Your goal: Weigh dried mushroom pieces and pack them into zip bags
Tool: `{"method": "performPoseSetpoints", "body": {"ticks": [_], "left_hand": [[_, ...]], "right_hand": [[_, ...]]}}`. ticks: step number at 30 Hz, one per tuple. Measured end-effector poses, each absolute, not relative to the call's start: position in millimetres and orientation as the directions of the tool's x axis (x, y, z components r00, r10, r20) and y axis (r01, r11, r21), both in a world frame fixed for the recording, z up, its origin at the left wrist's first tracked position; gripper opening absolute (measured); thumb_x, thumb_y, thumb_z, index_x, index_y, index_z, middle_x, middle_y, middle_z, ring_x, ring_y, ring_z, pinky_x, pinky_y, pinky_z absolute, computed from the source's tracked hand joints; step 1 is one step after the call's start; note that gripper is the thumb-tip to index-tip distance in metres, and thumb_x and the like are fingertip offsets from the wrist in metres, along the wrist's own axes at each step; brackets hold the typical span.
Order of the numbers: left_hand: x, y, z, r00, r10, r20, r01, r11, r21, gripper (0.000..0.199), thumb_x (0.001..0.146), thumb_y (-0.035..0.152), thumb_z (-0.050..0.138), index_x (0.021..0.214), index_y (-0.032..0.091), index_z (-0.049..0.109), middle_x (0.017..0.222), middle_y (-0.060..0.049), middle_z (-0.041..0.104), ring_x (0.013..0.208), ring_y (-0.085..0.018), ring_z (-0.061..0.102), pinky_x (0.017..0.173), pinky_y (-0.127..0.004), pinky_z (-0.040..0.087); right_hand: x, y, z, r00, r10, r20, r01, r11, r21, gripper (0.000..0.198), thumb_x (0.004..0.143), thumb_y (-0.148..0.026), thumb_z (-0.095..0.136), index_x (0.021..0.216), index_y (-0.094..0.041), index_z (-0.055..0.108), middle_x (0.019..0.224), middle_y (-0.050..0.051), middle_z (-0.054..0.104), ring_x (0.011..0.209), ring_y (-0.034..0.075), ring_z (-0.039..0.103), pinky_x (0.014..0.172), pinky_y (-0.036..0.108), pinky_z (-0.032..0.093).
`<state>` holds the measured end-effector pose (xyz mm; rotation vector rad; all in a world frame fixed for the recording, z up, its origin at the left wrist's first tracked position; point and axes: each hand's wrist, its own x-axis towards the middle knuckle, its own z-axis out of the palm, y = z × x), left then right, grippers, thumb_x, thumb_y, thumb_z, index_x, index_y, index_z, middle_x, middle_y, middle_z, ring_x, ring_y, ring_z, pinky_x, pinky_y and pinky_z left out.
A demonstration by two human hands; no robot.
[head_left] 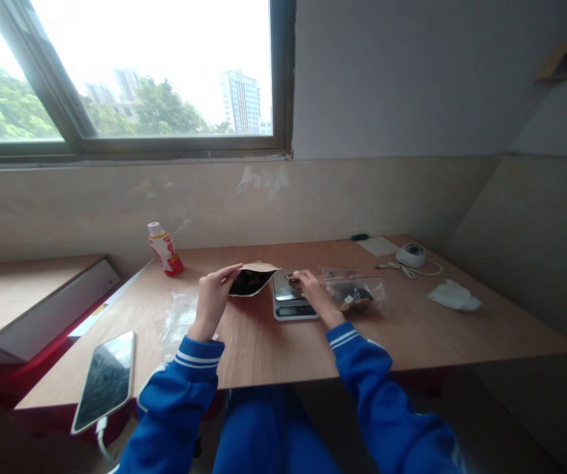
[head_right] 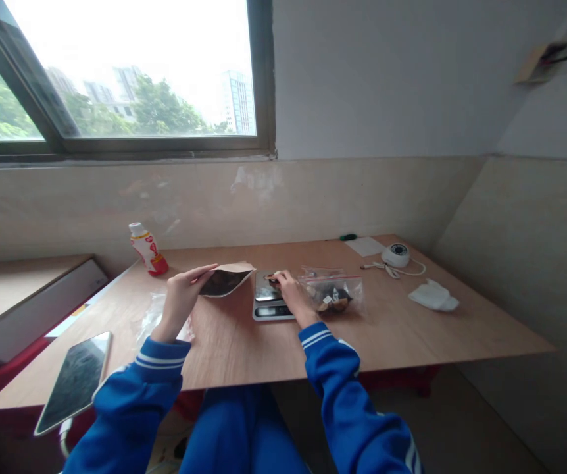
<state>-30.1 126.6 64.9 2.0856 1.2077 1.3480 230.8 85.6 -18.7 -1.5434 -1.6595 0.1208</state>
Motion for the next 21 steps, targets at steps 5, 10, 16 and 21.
{"method": "performPoseSetpoints", "body": {"ticks": [5, 10, 16, 21], "left_hand": [[-34.4, 126.3, 62.1, 0.185, 0.810, 0.557, 0.437, -0.576, 0.691, 0.024, 0.082, 0.034, 0.060, 0.097, 0.022, 0.075, 0.092, -0.003, 0.076, 0.083, -0.022, 0.072, 0.070, -0.028, 0.056], [-34.0, 126.1, 60.1, 0.179, 0.809, 0.560, 0.433, -0.575, 0.694, 0.024, 0.082, 0.033, 0.060, 0.097, 0.021, 0.075, 0.091, -0.003, 0.076, 0.082, -0.022, 0.072, 0.070, -0.028, 0.056], [-34.7, 121.8, 58.4, 0.192, 0.790, 0.582, 0.409, -0.604, 0.684, 0.023, 0.083, 0.030, 0.060, 0.097, 0.022, 0.075, 0.098, -0.002, 0.076, 0.086, -0.020, 0.071, 0.081, -0.030, 0.056], [-32.4, 119.5, 56.1, 0.191, 0.795, 0.576, 0.392, -0.599, 0.698, 0.022, 0.083, 0.029, 0.059, 0.098, 0.022, 0.075, 0.100, -0.002, 0.075, 0.090, -0.020, 0.071, 0.085, -0.030, 0.055]], "right_hand": [[227.4, 86.9, -29.9, 0.041, 0.889, 0.456, 0.873, 0.190, -0.449, 0.037, 0.082, -0.007, 0.050, 0.115, -0.017, 0.065, 0.132, 0.014, 0.055, 0.126, 0.027, 0.047, 0.108, 0.044, 0.034], [223.9, 94.5, -26.9, -0.008, 0.936, 0.353, 0.957, 0.110, -0.269, 0.046, 0.080, -0.009, 0.048, 0.124, -0.015, 0.060, 0.148, 0.015, 0.039, 0.138, 0.029, 0.030, 0.113, 0.048, 0.023], [223.7, 96.9, -17.7, 0.037, 0.922, 0.386, 0.942, 0.097, -0.322, 0.041, 0.084, -0.012, 0.045, 0.122, -0.017, 0.060, 0.139, 0.014, 0.048, 0.129, 0.025, 0.040, 0.107, 0.041, 0.032], [227.7, 78.8, -25.4, 0.077, 0.904, 0.420, 0.936, 0.079, -0.343, 0.026, 0.085, -0.030, 0.058, 0.107, -0.018, 0.063, 0.122, 0.012, 0.057, 0.116, 0.028, 0.047, 0.100, 0.043, 0.038]]}}
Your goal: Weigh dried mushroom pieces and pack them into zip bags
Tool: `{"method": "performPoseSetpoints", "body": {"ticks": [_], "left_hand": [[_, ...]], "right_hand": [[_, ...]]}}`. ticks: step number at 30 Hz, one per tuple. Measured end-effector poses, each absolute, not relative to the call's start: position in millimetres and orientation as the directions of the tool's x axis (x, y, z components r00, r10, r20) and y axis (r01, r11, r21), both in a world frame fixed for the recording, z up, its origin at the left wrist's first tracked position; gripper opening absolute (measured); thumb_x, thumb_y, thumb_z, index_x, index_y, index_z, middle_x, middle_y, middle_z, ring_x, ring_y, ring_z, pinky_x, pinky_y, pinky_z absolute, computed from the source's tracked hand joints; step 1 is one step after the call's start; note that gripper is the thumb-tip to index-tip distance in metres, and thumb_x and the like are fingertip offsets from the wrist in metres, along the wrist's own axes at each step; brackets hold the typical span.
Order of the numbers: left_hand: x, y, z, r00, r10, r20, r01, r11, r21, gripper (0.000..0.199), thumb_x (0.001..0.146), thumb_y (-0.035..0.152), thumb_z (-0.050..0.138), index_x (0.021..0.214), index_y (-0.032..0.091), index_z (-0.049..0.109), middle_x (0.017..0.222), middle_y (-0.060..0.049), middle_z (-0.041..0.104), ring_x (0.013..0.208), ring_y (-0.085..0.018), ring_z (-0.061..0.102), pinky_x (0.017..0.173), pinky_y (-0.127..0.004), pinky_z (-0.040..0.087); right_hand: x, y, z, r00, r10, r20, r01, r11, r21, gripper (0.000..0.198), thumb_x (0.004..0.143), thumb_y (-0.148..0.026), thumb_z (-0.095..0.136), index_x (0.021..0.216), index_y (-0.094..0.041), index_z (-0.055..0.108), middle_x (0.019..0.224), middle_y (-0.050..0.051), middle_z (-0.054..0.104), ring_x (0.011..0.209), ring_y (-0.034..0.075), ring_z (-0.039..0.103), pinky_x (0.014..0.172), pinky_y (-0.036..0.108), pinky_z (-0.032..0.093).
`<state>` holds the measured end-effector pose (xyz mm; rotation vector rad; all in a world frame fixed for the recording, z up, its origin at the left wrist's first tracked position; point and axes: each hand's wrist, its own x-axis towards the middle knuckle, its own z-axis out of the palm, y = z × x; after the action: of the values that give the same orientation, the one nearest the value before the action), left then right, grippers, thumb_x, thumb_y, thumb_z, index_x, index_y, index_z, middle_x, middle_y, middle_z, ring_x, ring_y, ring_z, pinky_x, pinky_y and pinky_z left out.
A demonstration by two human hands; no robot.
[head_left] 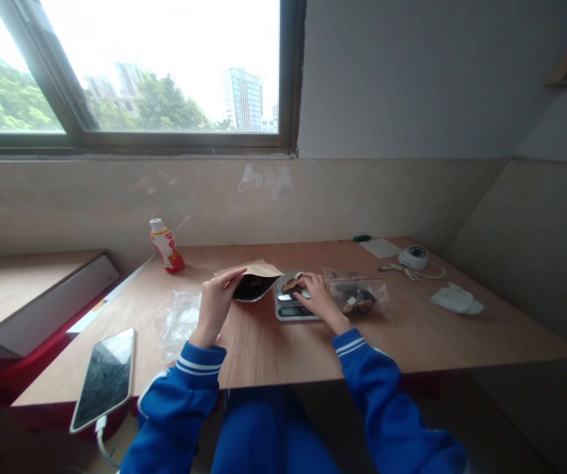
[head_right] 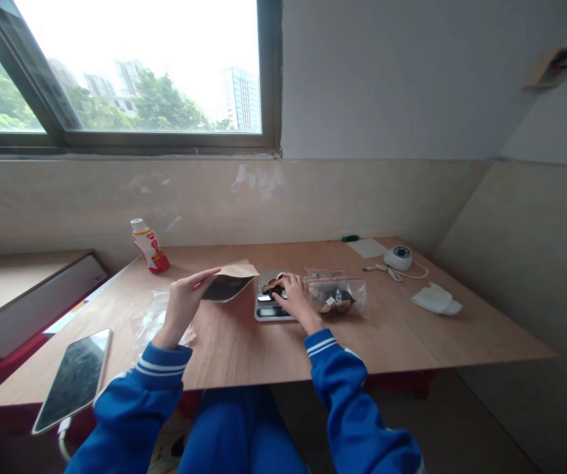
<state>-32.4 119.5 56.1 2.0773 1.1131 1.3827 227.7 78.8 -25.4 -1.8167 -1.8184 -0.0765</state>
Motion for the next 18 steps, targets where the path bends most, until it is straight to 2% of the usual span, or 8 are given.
{"method": "performPoseSetpoints", "body": {"ticks": [3, 7, 9, 12, 14, 15, 18], "left_hand": [[-32.4, 119.4, 55.3, 0.192, 0.799, 0.570, 0.386, -0.596, 0.704, 0.022, 0.083, 0.029, 0.060, 0.098, 0.022, 0.075, 0.100, -0.002, 0.075, 0.090, -0.020, 0.071, 0.085, -0.030, 0.055], [-33.3, 120.1, 53.5, 0.192, 0.800, 0.568, 0.383, -0.594, 0.707, 0.022, 0.083, 0.028, 0.060, 0.098, 0.021, 0.075, 0.100, -0.003, 0.075, 0.091, -0.020, 0.071, 0.085, -0.030, 0.054], [-31.7, 120.0, 51.7, 0.181, 0.807, 0.562, 0.389, -0.583, 0.713, 0.021, 0.083, 0.028, 0.061, 0.097, 0.022, 0.075, 0.099, -0.003, 0.075, 0.091, -0.021, 0.071, 0.084, -0.030, 0.055], [-25.3, 116.7, 47.8, 0.174, 0.830, 0.530, 0.404, -0.551, 0.730, 0.022, 0.083, 0.028, 0.060, 0.098, 0.022, 0.074, 0.095, -0.003, 0.076, 0.087, -0.022, 0.072, 0.079, -0.030, 0.056], [-19.9, 111.6, 44.3, 0.181, 0.845, 0.504, 0.399, -0.531, 0.748, 0.023, 0.083, 0.026, 0.059, 0.101, 0.022, 0.074, 0.095, -0.003, 0.076, 0.086, -0.022, 0.072, 0.077, -0.031, 0.057], [-17.4, 108.1, 42.3, 0.181, 0.849, 0.496, 0.390, -0.525, 0.756, 0.024, 0.084, 0.026, 0.059, 0.102, 0.022, 0.073, 0.096, -0.003, 0.076, 0.087, -0.022, 0.072, 0.078, -0.031, 0.057], [-13.2, 95.5, 35.2, 0.158, 0.855, 0.494, 0.361, -0.515, 0.777, 0.024, 0.084, 0.025, 0.059, 0.102, 0.021, 0.073, 0.102, -0.004, 0.074, 0.092, -0.022, 0.071, 0.083, -0.033, 0.056]], "right_hand": [[231.9, 73.0, -33.7, 0.104, 0.893, 0.438, 0.934, 0.063, -0.351, 0.018, 0.082, -0.029, 0.062, 0.098, -0.019, 0.064, 0.117, 0.012, 0.058, 0.111, 0.030, 0.050, 0.095, 0.045, 0.039], [231.0, 66.8, -26.7, 0.142, 0.868, 0.475, 0.924, 0.056, -0.379, 0.021, 0.081, -0.024, 0.061, 0.101, -0.018, 0.063, 0.117, 0.014, 0.056, 0.110, 0.030, 0.050, 0.093, 0.046, 0.041], [220.5, 58.8, -11.6, 0.129, 0.821, 0.557, 0.884, 0.159, -0.439, 0.018, 0.084, -0.021, 0.056, 0.101, -0.018, 0.062, 0.112, 0.012, 0.058, 0.108, 0.028, 0.052, 0.093, 0.044, 0.042], [190.0, 42.9, 16.3, 0.040, 0.750, 0.660, 0.714, 0.440, -0.545, 0.021, 0.089, -0.014, 0.043, 0.095, -0.019, 0.062, 0.096, 0.007, 0.063, 0.096, 0.020, 0.059, 0.088, 0.035, 0.046], [165.3, 35.8, 29.3, -0.121, 0.773, 0.622, 0.620, 0.548, -0.561, 0.030, 0.089, -0.007, 0.037, 0.097, -0.019, 0.063, 0.096, 0.006, 0.065, 0.095, 0.017, 0.061, 0.088, 0.030, 0.048], [153.6, 35.0, 32.5, -0.197, 0.792, 0.577, 0.632, 0.553, -0.543, 0.033, 0.087, -0.004, 0.037, 0.098, -0.018, 0.064, 0.100, 0.006, 0.066, 0.099, 0.017, 0.061, 0.090, 0.030, 0.047], [125.6, 45.4, 30.0, -0.274, 0.885, 0.375, 0.775, 0.435, -0.458, 0.038, 0.085, 0.000, 0.038, 0.110, -0.014, 0.063, 0.115, 0.012, 0.066, 0.106, 0.021, 0.061, 0.092, 0.032, 0.048]]}}
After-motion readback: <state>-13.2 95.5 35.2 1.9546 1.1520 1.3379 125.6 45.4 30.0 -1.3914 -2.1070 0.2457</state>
